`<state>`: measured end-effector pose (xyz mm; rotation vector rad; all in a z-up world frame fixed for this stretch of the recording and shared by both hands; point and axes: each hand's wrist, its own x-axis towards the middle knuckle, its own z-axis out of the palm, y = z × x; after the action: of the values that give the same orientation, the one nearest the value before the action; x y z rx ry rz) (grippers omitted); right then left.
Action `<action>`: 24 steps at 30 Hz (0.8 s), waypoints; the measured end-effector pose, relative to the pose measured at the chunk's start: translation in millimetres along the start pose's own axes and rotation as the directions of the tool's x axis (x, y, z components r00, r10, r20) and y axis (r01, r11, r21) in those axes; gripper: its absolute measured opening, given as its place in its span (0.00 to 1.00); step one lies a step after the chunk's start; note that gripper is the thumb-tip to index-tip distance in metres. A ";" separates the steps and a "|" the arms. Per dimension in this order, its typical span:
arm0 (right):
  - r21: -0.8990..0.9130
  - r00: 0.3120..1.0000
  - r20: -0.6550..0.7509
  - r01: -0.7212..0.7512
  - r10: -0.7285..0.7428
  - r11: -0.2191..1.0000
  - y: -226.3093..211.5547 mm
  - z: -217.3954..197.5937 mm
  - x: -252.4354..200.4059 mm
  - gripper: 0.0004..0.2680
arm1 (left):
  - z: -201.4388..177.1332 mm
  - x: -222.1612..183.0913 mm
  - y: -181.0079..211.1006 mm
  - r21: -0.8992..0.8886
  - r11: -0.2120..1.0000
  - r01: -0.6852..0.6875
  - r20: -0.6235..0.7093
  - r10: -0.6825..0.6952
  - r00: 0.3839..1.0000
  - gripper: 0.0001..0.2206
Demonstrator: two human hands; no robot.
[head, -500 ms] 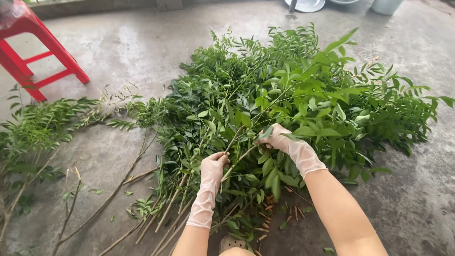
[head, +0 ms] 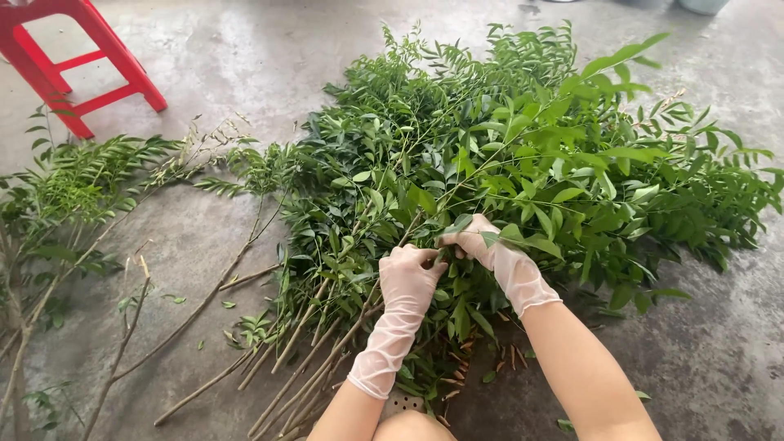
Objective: The person sits on the floor and strips green leaves from leafy branches by hand, gathering the stripped leaves into a pile and placing them into a plastic bag. They work through the branches one at a time, pulling leaves off the stems and adding handfuls of leaves to the bag.
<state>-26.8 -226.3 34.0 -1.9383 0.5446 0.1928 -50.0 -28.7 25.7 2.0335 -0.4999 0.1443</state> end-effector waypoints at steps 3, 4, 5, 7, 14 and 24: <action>-0.018 0.999 0.037 0.031 -0.031 0.999 -2.5 1.9 -3.7 0.08 | 6.8 1.5 4.4 0.194 0.968 -0.157 -0.024 0.164 0.986 0.16; 0.009 0.999 0.026 0.018 -0.018 1.000 -4.0 3.6 -4.7 0.07 | 9.7 1.6 4.6 0.259 0.955 -0.145 -0.023 0.156 0.987 0.16; 0.037 1.000 0.016 0.005 -0.005 0.999 -5.6 5.4 -5.7 0.07 | 12.5 1.6 4.8 0.322 0.937 -0.133 -0.022 0.148 0.989 0.16; 0.047 1.000 0.024 0.011 -0.012 0.999 -3.3 4.7 -2.8 0.06 | 13.6 4.1 3.7 0.294 0.950 -0.102 -0.016 0.111 0.994 0.14; 0.037 0.999 0.046 -0.008 0.007 0.999 -3.1 3.6 -6.5 0.07 | -10.8 18.4 -7.4 0.007 0.909 0.417 0.210 -0.409 0.888 0.06; 0.080 0.997 0.074 -0.017 0.012 0.997 -7.4 10.1 -10.6 0.06 | -58.3 25.0 -5.7 -0.204 0.857 0.474 0.153 -0.450 0.880 0.10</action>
<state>-31.6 -211.8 39.8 -1.8418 0.5105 0.2466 -18.9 16.8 57.7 1.8719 -0.0683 -0.3005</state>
